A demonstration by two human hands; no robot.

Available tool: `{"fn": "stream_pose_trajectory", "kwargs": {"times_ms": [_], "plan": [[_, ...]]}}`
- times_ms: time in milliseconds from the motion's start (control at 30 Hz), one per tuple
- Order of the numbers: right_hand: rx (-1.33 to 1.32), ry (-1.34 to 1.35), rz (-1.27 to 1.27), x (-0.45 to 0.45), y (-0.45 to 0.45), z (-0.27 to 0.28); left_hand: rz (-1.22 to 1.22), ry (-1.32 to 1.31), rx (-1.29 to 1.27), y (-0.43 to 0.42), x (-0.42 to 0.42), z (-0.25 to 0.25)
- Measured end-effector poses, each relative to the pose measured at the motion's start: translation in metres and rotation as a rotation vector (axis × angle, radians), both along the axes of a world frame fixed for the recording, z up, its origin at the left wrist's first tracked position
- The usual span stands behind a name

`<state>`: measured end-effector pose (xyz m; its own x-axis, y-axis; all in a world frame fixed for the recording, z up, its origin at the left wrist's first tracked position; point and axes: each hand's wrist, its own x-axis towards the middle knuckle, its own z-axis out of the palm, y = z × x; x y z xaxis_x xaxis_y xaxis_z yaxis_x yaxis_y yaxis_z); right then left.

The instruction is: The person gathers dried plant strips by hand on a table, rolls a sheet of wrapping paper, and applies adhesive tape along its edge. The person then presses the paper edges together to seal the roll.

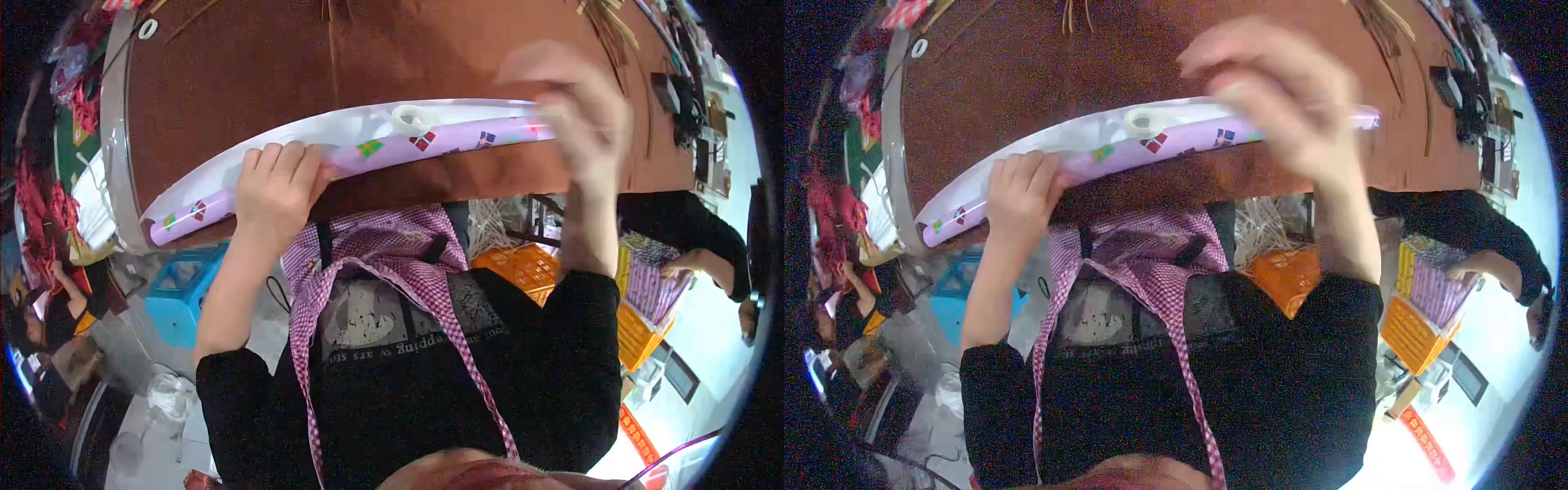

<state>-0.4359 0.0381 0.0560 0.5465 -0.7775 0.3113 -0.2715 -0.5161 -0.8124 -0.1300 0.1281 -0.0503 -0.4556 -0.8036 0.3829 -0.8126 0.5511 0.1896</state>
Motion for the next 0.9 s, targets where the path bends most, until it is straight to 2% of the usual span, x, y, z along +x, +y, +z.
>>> {"fn": "stream_pose_trajectory", "kwargs": {"times_ms": [67, 100, 167, 300, 400, 600, 800, 833, 900], "plan": [[-0.143, 0.091, 0.158, 0.020, 0.002, -0.046, -0.004, 0.009, -0.028, 0.002, 0.007, -0.008], [-0.145, 0.075, 0.160, 0.027, 0.007, -0.055, -0.011, 0.019, -0.046, 0.003, 0.008, -0.009], [-0.121, 0.248, 0.170, 0.041, 0.012, -0.070, -0.012, 0.012, -0.047, 0.003, 0.011, -0.009], [-0.103, 0.295, 0.128, 0.052, 0.016, -0.084, -0.020, -0.011, -0.027, 0.002, 0.014, -0.010], [-0.155, 0.354, 0.110, 0.053, 0.012, -0.086, -0.026, 0.004, -0.016, 0.002, 0.012, -0.007], [-0.088, 0.318, 0.120, 0.051, -0.007, -0.088, -0.025, -0.004, 0.022, 0.001, 0.015, -0.007], [0.229, 0.296, 0.187, 0.044, -0.027, -0.062, -0.005, 0.008, 0.021, 0.002, 0.016, -0.009], [0.234, 0.295, 0.186, 0.041, -0.028, -0.061, -0.007, 0.008, 0.025, 0.002, 0.016, -0.009], [0.023, 0.288, 0.204, 0.033, -0.029, -0.061, 0.002, -0.011, 0.046, 0.002, 0.015, -0.008]]}}
